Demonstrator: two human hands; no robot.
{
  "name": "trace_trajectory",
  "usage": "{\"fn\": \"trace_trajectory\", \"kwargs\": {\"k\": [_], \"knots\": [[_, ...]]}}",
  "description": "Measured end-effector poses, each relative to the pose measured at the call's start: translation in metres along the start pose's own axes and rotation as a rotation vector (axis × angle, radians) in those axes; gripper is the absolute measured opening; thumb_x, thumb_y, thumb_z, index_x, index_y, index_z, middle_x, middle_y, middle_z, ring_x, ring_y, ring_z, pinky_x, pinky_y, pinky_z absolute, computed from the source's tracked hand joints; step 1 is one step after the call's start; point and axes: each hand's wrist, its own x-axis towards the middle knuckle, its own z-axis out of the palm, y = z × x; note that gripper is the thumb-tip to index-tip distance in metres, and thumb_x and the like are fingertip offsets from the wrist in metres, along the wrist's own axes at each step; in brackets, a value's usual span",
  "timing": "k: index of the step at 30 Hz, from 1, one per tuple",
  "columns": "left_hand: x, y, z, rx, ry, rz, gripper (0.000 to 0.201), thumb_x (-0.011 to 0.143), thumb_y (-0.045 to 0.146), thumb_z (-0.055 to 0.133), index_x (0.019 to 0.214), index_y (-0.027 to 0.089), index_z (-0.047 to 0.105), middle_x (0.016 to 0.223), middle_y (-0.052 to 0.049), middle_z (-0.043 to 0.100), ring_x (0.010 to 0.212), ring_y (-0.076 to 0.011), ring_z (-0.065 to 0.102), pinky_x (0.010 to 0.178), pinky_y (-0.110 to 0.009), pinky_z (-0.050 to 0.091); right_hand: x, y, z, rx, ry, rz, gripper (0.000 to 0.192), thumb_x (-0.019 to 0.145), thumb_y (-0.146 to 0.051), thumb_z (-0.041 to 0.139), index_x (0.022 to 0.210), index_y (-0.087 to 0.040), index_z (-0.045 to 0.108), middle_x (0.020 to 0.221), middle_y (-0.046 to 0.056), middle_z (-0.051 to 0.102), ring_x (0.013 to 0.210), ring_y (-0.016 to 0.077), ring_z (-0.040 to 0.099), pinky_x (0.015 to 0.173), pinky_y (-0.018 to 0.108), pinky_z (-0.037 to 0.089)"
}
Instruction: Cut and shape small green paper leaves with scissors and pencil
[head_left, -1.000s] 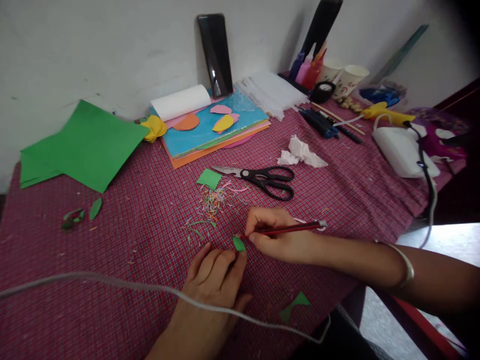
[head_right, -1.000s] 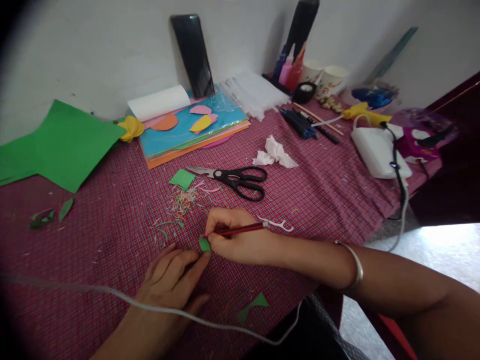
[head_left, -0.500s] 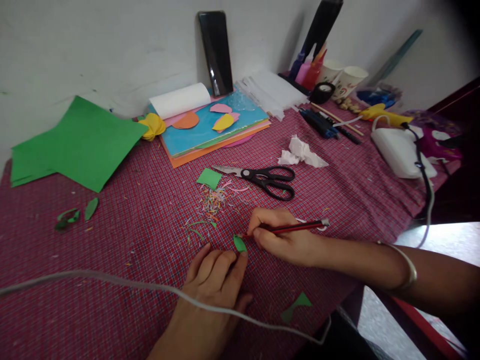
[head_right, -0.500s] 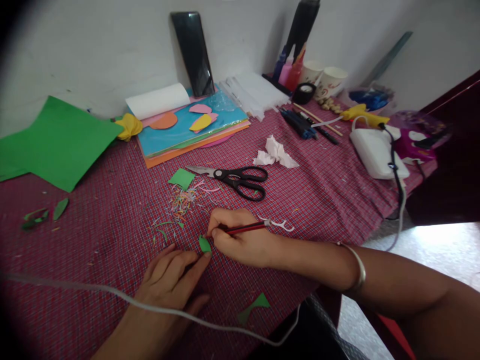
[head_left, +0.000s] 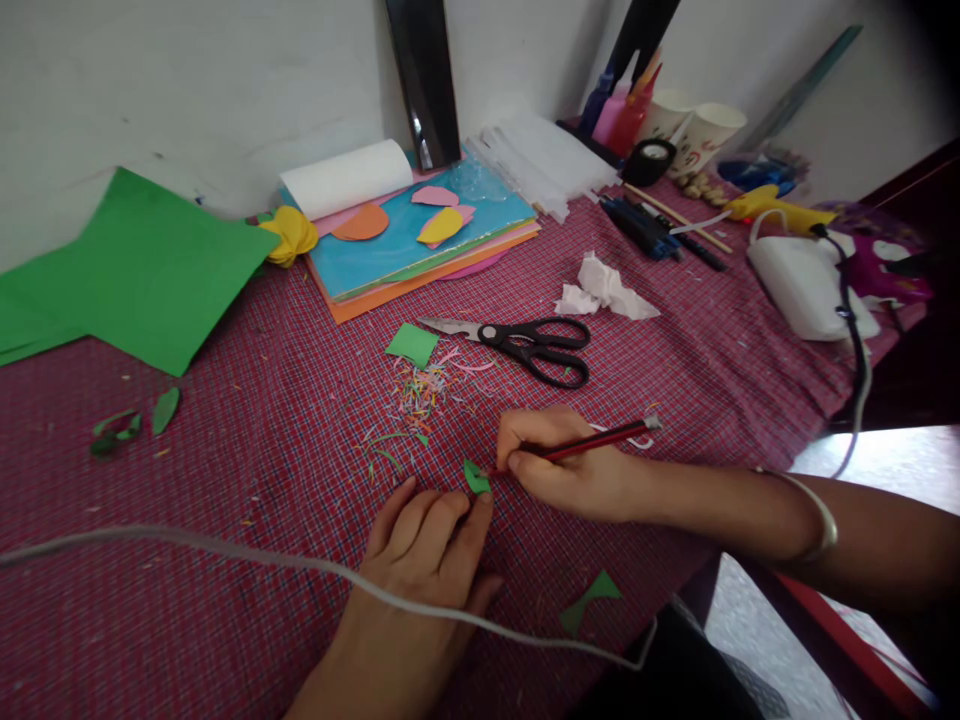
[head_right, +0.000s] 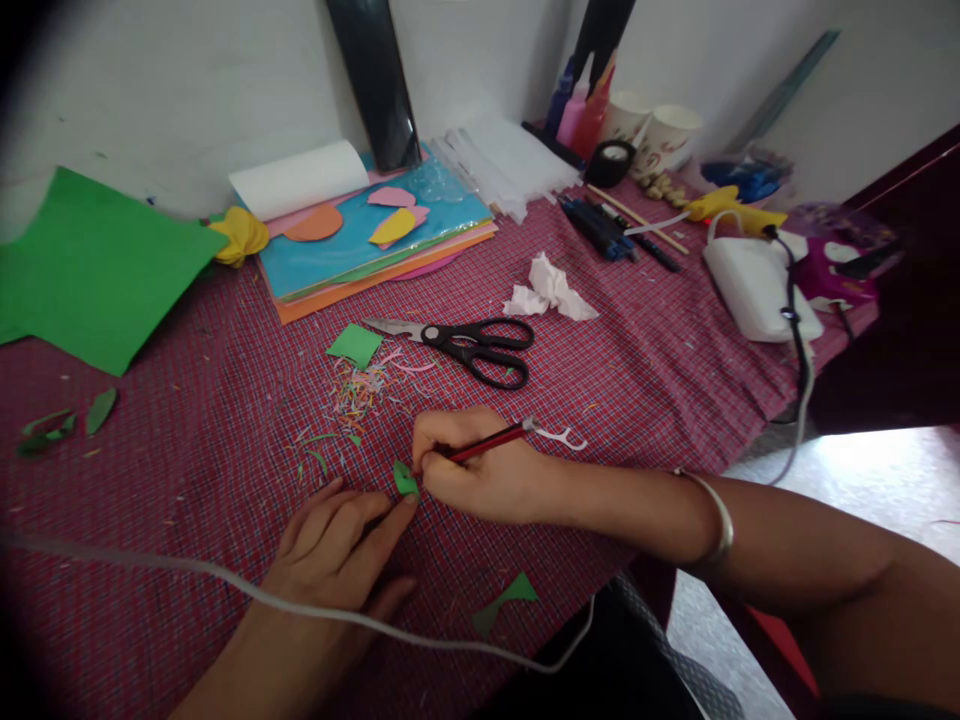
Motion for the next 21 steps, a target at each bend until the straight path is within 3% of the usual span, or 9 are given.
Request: {"fn": "trace_trajectory", "kwargs": {"k": [5, 12, 21], "knots": [[0.0021, 0.005, -0.0024, -0.034, 0.043, -0.051, 0.034, 0.084, 0.029, 0.058, 0.116, 0.017, 0.06, 0.099, -0.006, 0.066, 0.094, -0.0228, 0.059, 0.095, -0.047, 0.044, -0.0008, 0.0035, 0.0001, 0.029, -0.025, -0.044, 0.016, 0.075, -0.008, 0.042, 0.067, -0.017, 0.052, 0.066, -0.002, 0.057, 0.062, 0.0081, 0.052, 0.057, 0.02, 0.039], [0.0022, 0.0024, -0.0022, -0.055, 0.111, 0.019, 0.024, 0.088, 0.025, 0.053, 0.108, 0.016, 0.063, 0.098, -0.005, 0.068, 0.093, -0.0205, 0.061, 0.099, -0.044, 0.041, 0.0012, 0.001, -0.0021, 0.022, -0.048, -0.027, 0.015, 0.075, -0.009, 0.04, 0.066, -0.018, 0.049, 0.064, -0.002, 0.055, 0.059, 0.0084, 0.05, 0.055, 0.02, 0.037], [0.0021, 0.0018, -0.0023, 0.01, 0.081, -0.001, 0.026, 0.088, 0.026, 0.053, 0.11, 0.017, 0.063, 0.11, -0.006, 0.066, 0.101, -0.024, 0.057, 0.099, -0.046, 0.039, 0.001, 0.0018, -0.0028, 0.013, -0.069, -0.067, 0.014, 0.073, -0.01, 0.039, 0.065, -0.018, 0.048, 0.063, -0.002, 0.054, 0.059, 0.0087, 0.05, 0.055, 0.021, 0.037]]}}
